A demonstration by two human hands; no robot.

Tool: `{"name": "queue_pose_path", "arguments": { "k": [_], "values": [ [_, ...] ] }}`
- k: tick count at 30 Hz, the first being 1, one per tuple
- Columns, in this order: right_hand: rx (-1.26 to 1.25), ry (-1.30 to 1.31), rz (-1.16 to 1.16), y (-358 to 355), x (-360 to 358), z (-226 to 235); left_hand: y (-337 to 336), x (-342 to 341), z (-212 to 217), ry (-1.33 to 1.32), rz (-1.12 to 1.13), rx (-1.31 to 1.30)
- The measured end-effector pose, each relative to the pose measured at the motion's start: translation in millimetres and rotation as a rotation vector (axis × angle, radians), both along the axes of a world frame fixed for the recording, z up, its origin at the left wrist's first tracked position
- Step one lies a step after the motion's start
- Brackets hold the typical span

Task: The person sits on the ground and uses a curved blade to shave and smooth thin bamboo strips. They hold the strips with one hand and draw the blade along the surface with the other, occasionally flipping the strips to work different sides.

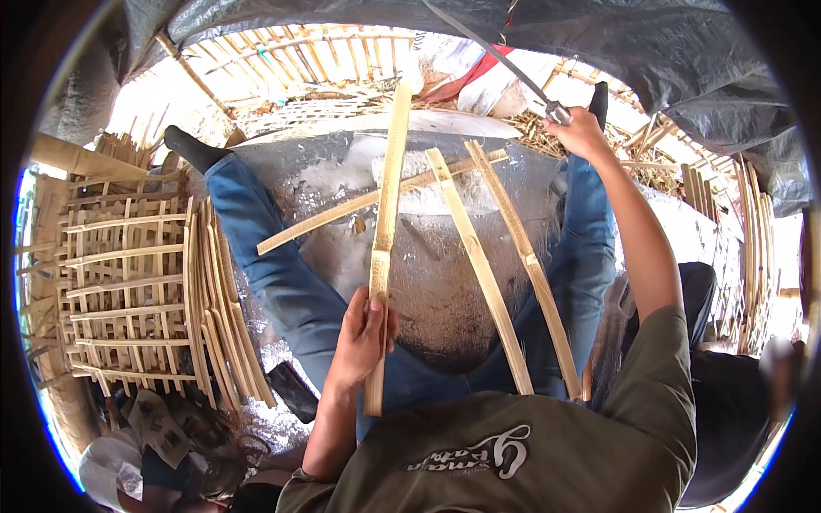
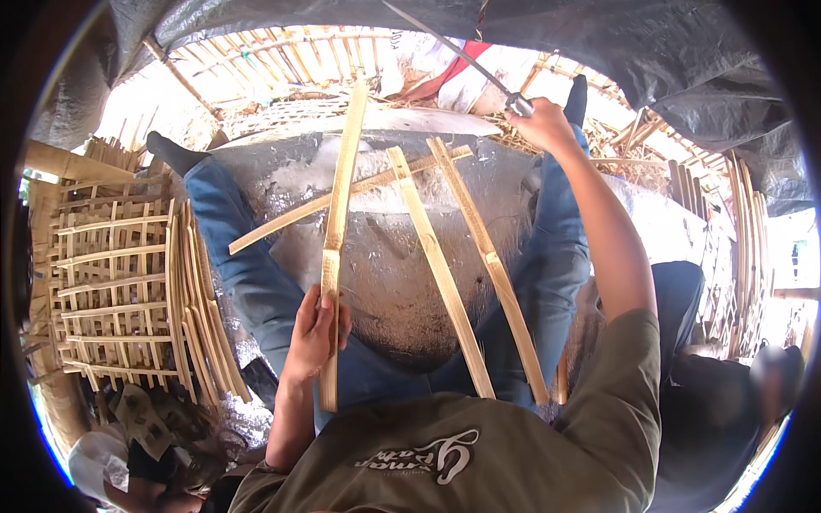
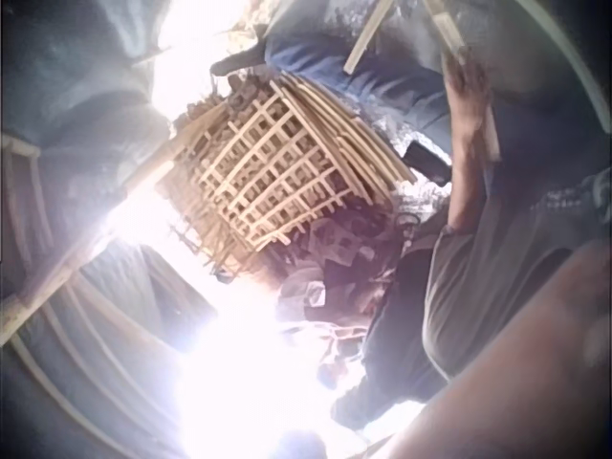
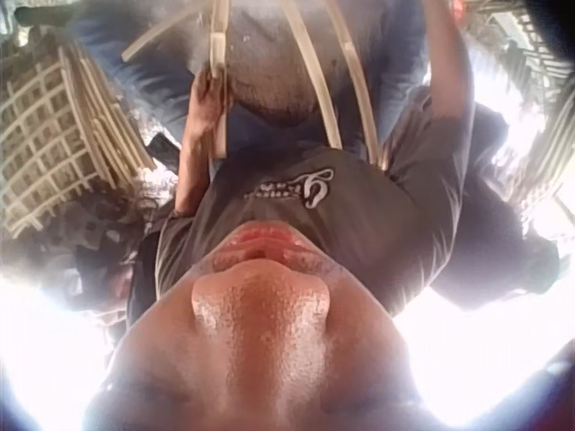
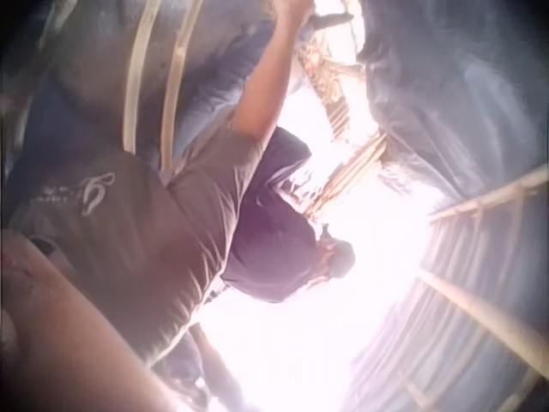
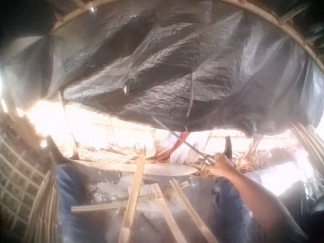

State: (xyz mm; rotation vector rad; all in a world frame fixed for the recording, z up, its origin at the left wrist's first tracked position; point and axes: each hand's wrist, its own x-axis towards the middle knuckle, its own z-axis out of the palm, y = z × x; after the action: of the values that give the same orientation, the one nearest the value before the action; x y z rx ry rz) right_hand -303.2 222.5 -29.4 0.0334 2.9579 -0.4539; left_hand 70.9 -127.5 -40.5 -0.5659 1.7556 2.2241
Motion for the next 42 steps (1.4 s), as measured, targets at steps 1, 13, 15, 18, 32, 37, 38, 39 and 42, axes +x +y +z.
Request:
{"name": "queue_pose_path", "arguments": {
  "k": [1, 13, 15, 18, 32, 37, 38, 39, 42],
  "values": [
    [-0.056, -0.025, 0.024, 4.1, 10.1, -1.7, 5.1, -0.2, -4.1, 0.012, 0.011, -0.011],
    [-0.190, 0.078, 0.380, -48.1, 138.8, 31.7, 18.3, -29.4, 3.4, -0.163, -0.046, 0.361],
    [-0.247, 0.106, 0.447, -47.9, 153.3, 21.2, 19.3, -34.2, 7.7, -0.135, -0.078, 0.305],
    [-0.246, 0.167, 0.487, -59.1, 169.0, 16.1, 30.4, -35.9, 6.3, -0.004, -0.088, -0.087],
    [-0.121, 0.103, 0.528, -86.6, 195.3, 26.4, 65.3, -45.1, 21.0, 0.222, -0.069, -0.692],
    [-0.096, 0.108, 0.559, -87.5, 198.2, 31.4, 69.6, -47.4, 25.2, 0.161, -0.095, -0.636],
    [-0.092, 0.102, 0.565, -87.4, 198.7, 31.4, 70.0, -48.0, 24.9, 0.153, -0.098, -0.615],
    [-0.087, 0.097, 0.572, -87.2, 199.2, 31.1, 70.3, -48.7, 24.4, 0.144, -0.101, -0.594],
    [-0.001, 0.145, 0.573, -87.0, 197.1, 27.7, 68.4, -48.2, 23.0, 0.139, -0.118, -0.560]
  ]
}}
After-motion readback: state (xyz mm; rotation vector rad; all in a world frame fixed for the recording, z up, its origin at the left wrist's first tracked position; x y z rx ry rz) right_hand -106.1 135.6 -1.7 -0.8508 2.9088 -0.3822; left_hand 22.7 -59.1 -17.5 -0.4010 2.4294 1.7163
